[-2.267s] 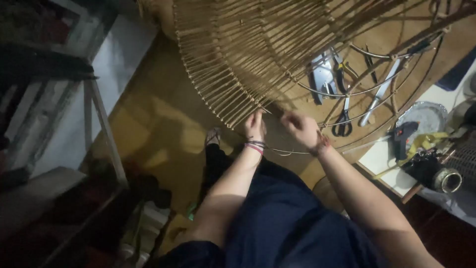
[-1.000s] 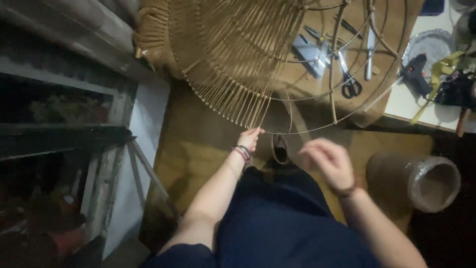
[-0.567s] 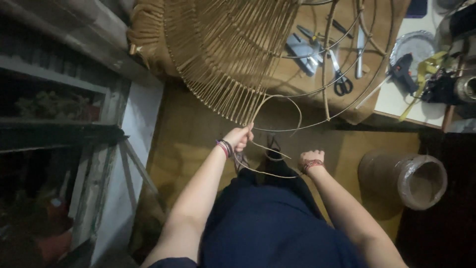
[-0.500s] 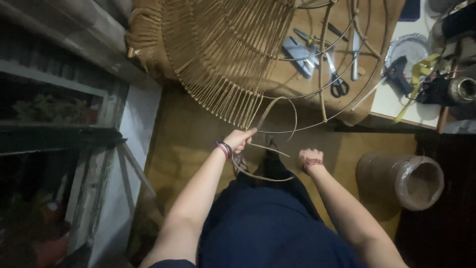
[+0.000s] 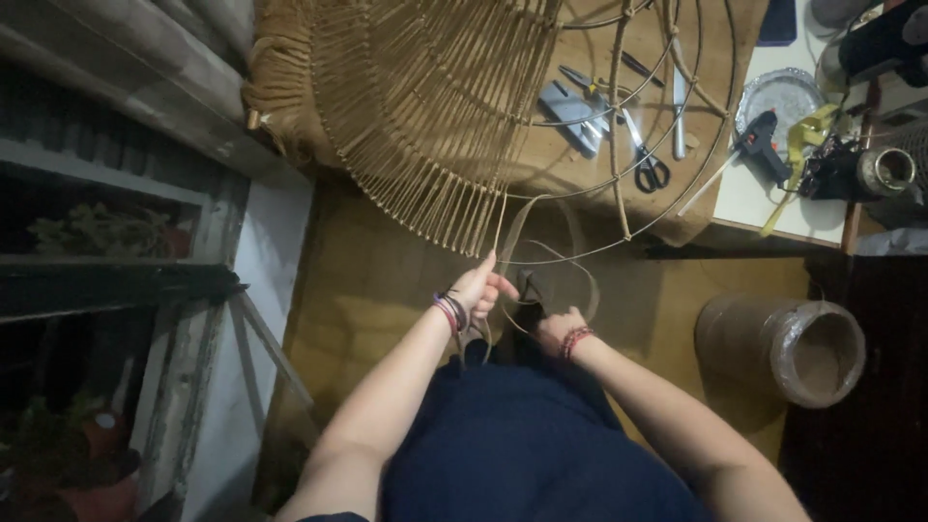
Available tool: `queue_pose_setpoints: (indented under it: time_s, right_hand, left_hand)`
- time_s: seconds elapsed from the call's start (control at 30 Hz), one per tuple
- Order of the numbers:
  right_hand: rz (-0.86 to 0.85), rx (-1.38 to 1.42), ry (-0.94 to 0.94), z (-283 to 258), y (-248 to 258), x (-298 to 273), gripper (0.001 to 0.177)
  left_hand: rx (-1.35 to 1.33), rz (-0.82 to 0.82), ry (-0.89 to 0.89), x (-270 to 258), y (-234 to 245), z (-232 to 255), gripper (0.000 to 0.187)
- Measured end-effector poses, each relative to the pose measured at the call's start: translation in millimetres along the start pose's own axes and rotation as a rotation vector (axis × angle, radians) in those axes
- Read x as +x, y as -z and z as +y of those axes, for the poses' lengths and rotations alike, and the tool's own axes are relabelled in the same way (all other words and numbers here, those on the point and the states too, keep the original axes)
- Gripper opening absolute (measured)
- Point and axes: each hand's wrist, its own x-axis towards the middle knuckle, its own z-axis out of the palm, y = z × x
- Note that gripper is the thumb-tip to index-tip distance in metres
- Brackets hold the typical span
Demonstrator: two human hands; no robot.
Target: Weaving thin strands of material around a metal frame to create a furniture component
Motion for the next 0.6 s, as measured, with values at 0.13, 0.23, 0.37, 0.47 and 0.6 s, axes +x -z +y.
queue_pose_setpoints:
  time_s: [0.13,0.23,0.37,0.47,0.6]
  right_hand:
    - [-0.212,0.276,-0.178,21.1,-22.4,41.2,0.038]
    - [0.176,1.417,-0.214,-60.0,160.9,-24.3,0.044]
    - [0.545,1.988,0.339,-3.3,207.3,-24.9,0.051]
    - [0.597,0.308,0.208,-29.1,192.0,-56.5,0.012]
    - [-0.048,0.007,0.078,-22.2,23.7,-12.5,0.034]
  left_hand:
    - [0.2,0.111,0.1,-13.1,1.6,23.5,0.084]
    - [0.828,0.312,0.035,-21.3,9.0,25.8,0.064]
    - [1.227,0.396,-0.041,-11.9,16.7,18.6,0.044]
    - [0.629,0.441,-0.219,70.5,27.1,-62.5,0.048]
    - [-0.143,-0.133,-0.014,-8.8,2.2,-3.1,0.09]
